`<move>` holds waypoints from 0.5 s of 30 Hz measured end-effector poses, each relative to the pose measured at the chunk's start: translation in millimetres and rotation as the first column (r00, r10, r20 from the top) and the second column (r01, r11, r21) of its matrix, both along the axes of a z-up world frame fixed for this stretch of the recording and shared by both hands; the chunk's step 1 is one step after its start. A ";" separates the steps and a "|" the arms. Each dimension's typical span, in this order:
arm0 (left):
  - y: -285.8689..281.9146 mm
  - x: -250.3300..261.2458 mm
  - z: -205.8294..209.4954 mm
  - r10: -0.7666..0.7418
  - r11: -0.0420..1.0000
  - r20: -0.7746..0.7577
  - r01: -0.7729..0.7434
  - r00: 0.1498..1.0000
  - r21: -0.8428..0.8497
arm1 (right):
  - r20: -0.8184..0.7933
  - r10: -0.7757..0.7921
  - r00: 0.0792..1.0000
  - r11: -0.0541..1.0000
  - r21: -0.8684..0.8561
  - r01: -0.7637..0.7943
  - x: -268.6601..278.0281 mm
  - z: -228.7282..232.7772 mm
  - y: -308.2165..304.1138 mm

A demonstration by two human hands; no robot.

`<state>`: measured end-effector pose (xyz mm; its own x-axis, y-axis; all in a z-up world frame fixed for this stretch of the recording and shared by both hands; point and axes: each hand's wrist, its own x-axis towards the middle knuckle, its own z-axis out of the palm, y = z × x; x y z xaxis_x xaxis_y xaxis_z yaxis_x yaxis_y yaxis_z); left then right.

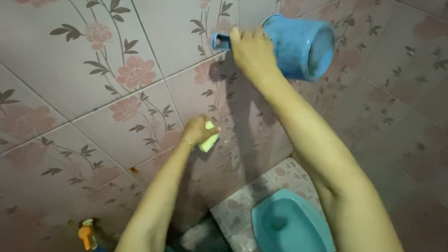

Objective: The person scrubs a tiled bathroom wall with a sponge, repeatedly scooping water from a bucket with a blue plastic jug and pouring it over the wall to rinse. The person also wipes a pink-framed mirror and a wall-mounted storage rack.

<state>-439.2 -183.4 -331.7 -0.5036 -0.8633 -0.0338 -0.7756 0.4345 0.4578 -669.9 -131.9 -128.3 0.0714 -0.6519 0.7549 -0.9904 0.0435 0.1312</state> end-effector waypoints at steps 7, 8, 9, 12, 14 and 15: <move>5.8 27.7 -15.9 0.031 0.999 -0.040 -0.031 0.999 0.010 | 0.074 0.180 0.981 0.983 -0.040 -0.177 23.9 -17.2 28.4; 6.5 31.9 -21.3 0.028 1.000 -0.016 -0.028 0.999 0.010 | 0.130 0.230 0.964 0.973 -0.053 -0.225 26.2 -19.4 32.1; 6.8 36.2 -26.7 0.026 1.000 0.007 -0.026 1.000 0.010 | 0.180 0.208 0.961 0.978 -0.032 -0.205 28.9 -21.6 34.2; 8.6 55.6 -39.2 -0.023 1.000 0.024 0.023 0.999 -0.002 | 0.323 0.157 0.933 0.985 0.015 -0.170 33.5 -26.6 39.9; 14.9 70.8 -46.0 -0.016 1.000 0.023 0.016 1.000 0.024 | 0.419 0.149 0.896 0.985 0.020 -0.173 37.6 -30.2 45.7; 19.2 77.5 -48.4 0.012 0.998 0.024 -0.014 1.000 0.056 | 0.445 0.151 0.883 0.985 0.004 -0.170 42.1 -32.0 48.0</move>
